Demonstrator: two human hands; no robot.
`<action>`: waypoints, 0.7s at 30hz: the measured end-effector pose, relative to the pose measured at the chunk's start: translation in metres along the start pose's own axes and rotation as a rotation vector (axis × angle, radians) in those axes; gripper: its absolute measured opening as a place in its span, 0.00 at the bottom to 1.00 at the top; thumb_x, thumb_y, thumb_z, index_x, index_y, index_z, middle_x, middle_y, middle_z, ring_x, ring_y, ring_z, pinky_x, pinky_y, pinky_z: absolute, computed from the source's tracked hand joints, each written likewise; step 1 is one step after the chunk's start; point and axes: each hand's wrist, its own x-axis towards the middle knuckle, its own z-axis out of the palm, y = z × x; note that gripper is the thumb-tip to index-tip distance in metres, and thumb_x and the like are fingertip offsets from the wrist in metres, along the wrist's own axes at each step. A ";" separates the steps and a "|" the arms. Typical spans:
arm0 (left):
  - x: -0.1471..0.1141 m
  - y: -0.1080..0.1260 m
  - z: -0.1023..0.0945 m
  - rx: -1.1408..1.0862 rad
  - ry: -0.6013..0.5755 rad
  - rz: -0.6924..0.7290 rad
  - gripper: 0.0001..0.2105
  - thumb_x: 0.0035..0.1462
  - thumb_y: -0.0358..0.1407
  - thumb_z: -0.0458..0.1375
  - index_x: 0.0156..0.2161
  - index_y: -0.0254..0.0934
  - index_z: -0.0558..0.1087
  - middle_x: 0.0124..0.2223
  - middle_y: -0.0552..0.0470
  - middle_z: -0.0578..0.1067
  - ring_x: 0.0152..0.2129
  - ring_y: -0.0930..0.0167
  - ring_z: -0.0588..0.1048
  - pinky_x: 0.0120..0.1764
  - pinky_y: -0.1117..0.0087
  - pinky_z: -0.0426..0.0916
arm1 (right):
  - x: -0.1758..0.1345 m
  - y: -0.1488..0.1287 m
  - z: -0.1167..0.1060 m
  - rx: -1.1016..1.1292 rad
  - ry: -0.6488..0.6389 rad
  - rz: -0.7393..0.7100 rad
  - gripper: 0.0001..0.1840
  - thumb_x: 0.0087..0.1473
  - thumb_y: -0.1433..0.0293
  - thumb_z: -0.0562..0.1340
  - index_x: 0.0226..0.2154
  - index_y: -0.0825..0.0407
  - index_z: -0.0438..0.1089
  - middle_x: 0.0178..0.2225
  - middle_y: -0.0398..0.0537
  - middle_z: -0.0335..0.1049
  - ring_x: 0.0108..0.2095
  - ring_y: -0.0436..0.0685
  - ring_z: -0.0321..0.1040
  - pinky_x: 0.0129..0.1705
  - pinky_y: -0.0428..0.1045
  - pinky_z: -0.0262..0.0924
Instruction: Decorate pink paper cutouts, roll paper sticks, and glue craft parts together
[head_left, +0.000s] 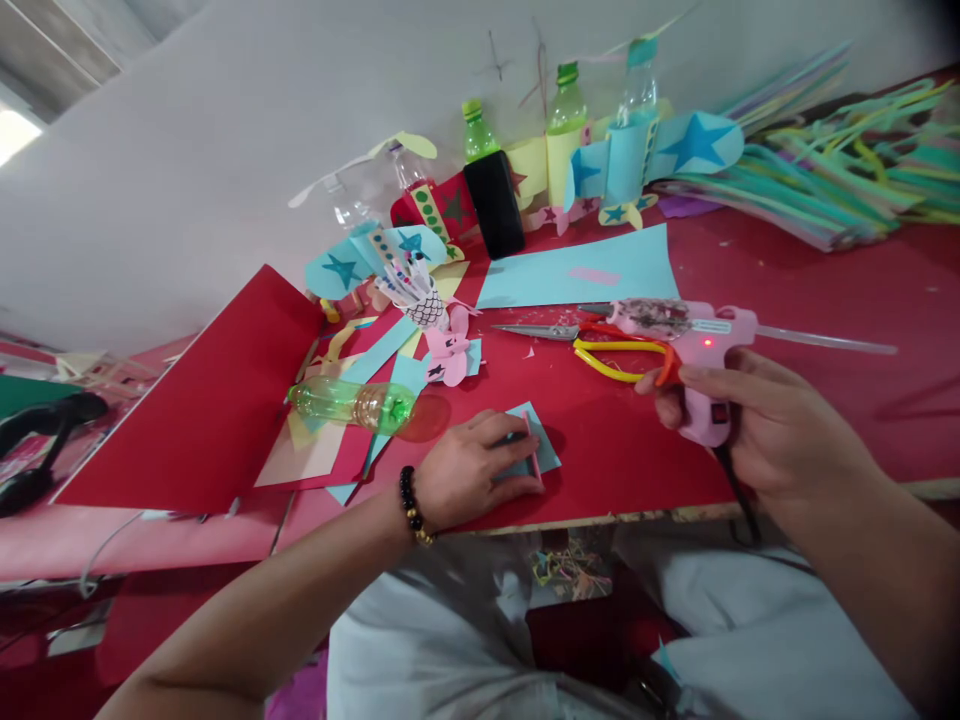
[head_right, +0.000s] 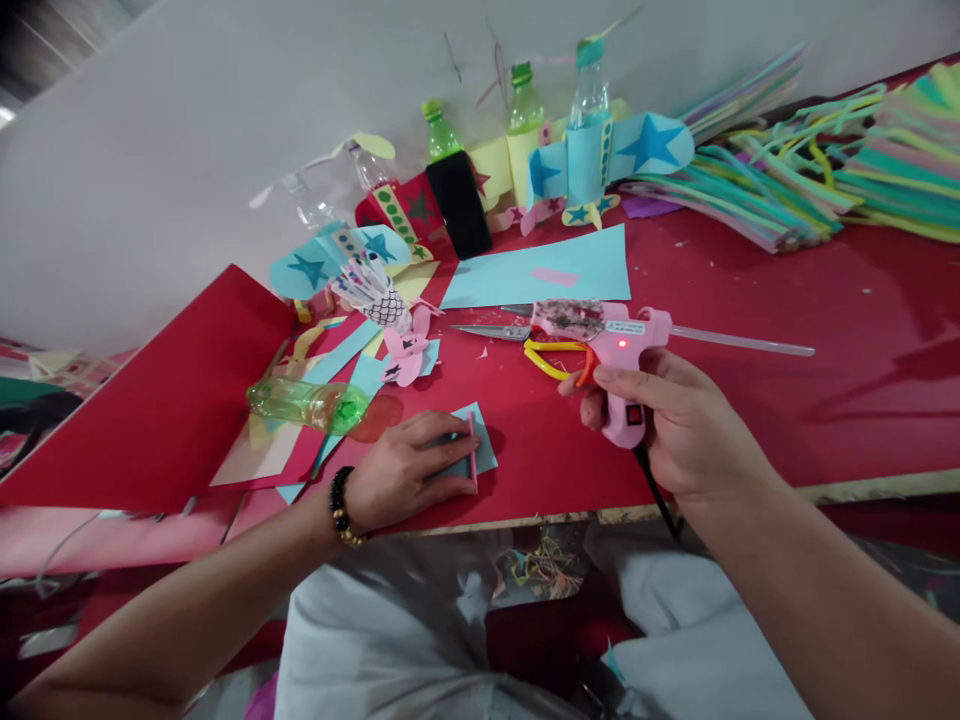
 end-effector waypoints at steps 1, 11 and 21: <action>0.000 0.001 0.000 0.003 0.004 -0.001 0.19 0.56 0.47 0.55 0.47 0.36 0.71 0.47 0.45 0.72 0.43 0.67 0.72 0.45 0.65 0.70 | 0.000 0.000 0.000 0.002 0.002 0.002 0.04 0.48 0.72 0.63 0.26 0.54 0.74 0.20 0.45 0.72 0.19 0.49 0.66 0.22 0.42 0.59; 0.003 0.005 0.000 0.024 0.038 -0.053 0.23 0.54 0.51 0.56 0.47 0.35 0.72 0.47 0.43 0.73 0.43 0.65 0.73 0.44 0.64 0.70 | -0.001 0.001 -0.001 -0.002 0.001 0.011 0.04 0.48 0.71 0.63 0.27 0.54 0.74 0.21 0.46 0.73 0.19 0.48 0.65 0.21 0.42 0.59; 0.003 0.002 0.003 0.026 0.074 -0.072 0.20 0.54 0.47 0.58 0.46 0.34 0.72 0.47 0.44 0.74 0.43 0.65 0.72 0.46 0.62 0.69 | -0.002 -0.002 0.001 0.025 0.005 0.072 0.05 0.44 0.70 0.66 0.27 0.53 0.75 0.25 0.48 0.76 0.19 0.48 0.66 0.20 0.42 0.60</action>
